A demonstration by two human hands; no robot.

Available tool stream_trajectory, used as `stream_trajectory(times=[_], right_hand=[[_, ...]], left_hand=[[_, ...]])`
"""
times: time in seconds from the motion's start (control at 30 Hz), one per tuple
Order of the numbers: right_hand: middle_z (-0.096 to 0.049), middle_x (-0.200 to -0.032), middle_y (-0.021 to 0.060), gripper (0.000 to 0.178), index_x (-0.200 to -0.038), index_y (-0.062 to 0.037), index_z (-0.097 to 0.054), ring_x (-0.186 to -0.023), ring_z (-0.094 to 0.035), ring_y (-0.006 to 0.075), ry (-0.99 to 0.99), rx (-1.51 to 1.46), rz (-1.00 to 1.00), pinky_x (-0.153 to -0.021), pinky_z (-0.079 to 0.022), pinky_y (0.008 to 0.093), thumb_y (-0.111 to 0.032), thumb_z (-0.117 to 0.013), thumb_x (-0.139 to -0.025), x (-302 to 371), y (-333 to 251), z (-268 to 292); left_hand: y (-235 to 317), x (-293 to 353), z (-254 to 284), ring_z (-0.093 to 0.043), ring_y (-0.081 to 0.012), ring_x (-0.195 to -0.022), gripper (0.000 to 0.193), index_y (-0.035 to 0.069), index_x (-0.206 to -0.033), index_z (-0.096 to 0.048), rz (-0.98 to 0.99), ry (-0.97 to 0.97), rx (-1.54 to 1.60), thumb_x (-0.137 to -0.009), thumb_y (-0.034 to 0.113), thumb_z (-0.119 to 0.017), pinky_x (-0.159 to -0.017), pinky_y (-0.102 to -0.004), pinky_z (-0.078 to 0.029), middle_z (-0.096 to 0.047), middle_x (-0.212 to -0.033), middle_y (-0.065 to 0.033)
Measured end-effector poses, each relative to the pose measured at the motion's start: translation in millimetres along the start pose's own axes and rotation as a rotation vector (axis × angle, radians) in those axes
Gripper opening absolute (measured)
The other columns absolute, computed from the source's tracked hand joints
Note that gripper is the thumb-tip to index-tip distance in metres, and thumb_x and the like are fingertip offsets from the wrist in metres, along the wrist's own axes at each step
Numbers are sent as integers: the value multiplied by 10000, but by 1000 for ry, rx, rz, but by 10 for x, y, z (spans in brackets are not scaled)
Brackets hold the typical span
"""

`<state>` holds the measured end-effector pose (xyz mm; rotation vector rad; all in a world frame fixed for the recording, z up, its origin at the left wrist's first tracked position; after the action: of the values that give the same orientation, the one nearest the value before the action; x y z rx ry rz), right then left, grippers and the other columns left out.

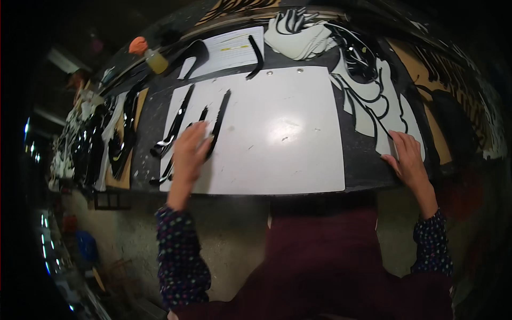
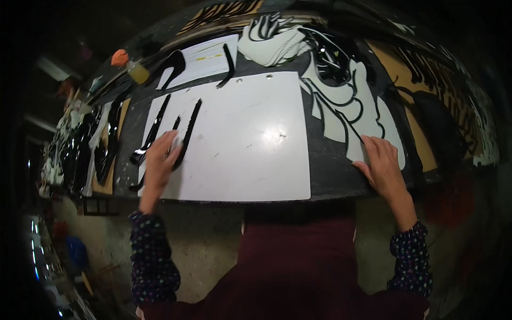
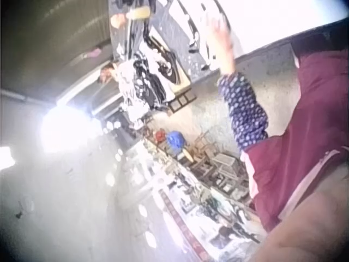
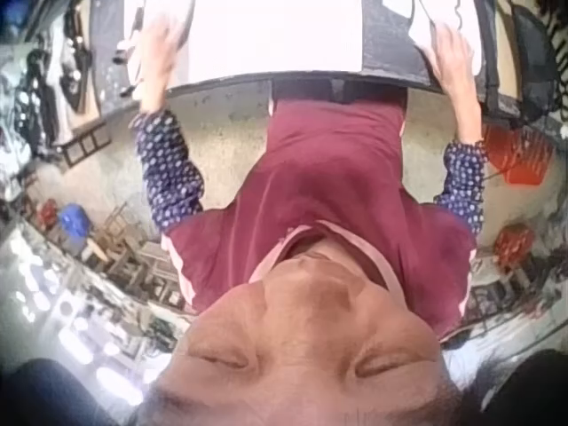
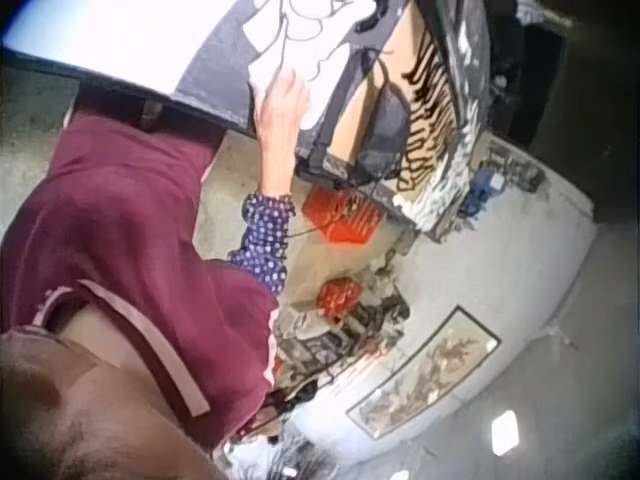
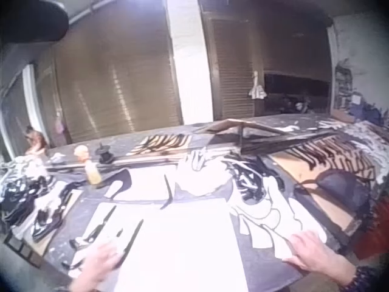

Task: Assemble shoe upper components by manually aligning and applying decorative strips onto base materials at a workbench.

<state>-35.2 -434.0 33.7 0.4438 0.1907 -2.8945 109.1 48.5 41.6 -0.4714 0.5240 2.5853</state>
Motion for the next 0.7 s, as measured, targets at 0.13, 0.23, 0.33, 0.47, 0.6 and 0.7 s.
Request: stream_trajectory(times=[0.13,0.23,0.33,0.47,0.6,0.7], right_hand=[[-548,-1128,154,615,-1322,2,-467,-1044,-546,321,8,87,131,-920,-429,406,-131,-741,-788,-11,2,16],[-538,-1044,168,538,-1314,15,-470,-989,-542,339,27,59,24,-874,-456,402,-83,-630,-809,-27,103,228],[-589,-971,117,405,-1272,28,-507,-822,-566,180,236,-779,-283,-837,-476,345,-254,-474,-982,-9,351,773],[-607,-953,152,507,-1194,45,-553,-760,-593,202,257,-1451,-130,-815,-534,399,-374,-328,-1018,-276,-64,1342],[-670,-901,151,489,-1081,50,-580,-719,-644,193,-164,-1356,-402,-661,-560,301,-394,-386,-1017,-755,-106,677],[-700,-870,83,404,-938,-23,-628,-800,-664,119,-549,-1545,-518,-665,-525,225,-363,-431,-1028,-928,-571,0]], left_hand=[[349,-84,-374,-606,-306,-960,285,16,-1136,-644,1,104,-134,-864,100,-640,-823,-383,-508,-670,-1021,-127],[246,-108,-508,-591,-296,-875,324,18,-1132,-632,-41,144,-325,-808,20,-616,-774,-367,-508,-651,-934,-103],[308,-133,-475,-589,-293,-874,391,7,-1155,-610,-77,83,-372,-767,-42,-584,-736,-357,-524,-639,-926,-110],[484,-73,-297,-631,-280,-916,346,5,-1171,-616,-106,134,-256,-825,4,-608,-741,-347,-558,-677,-1028,-140],[809,155,-448,-677,-254,-904,289,8,-1126,-658,-356,164,-213,-840,54,-653,-749,-345,-583,-704,-1042,-147],[952,428,-329,-660,-253,-980,287,12,-1102,-669,-325,46,-228,-815,27,-666,-815,-341,-545,-702,-1063,-117]])
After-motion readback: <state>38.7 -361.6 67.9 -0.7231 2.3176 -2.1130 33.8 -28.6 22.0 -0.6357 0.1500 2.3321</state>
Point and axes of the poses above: each hand's wrist, its own x-axis away from the middle knuckle, its own z-axis out of the back of the hand, y = z × x, the point moved 4 cm from there along -x, towards the middle knuckle
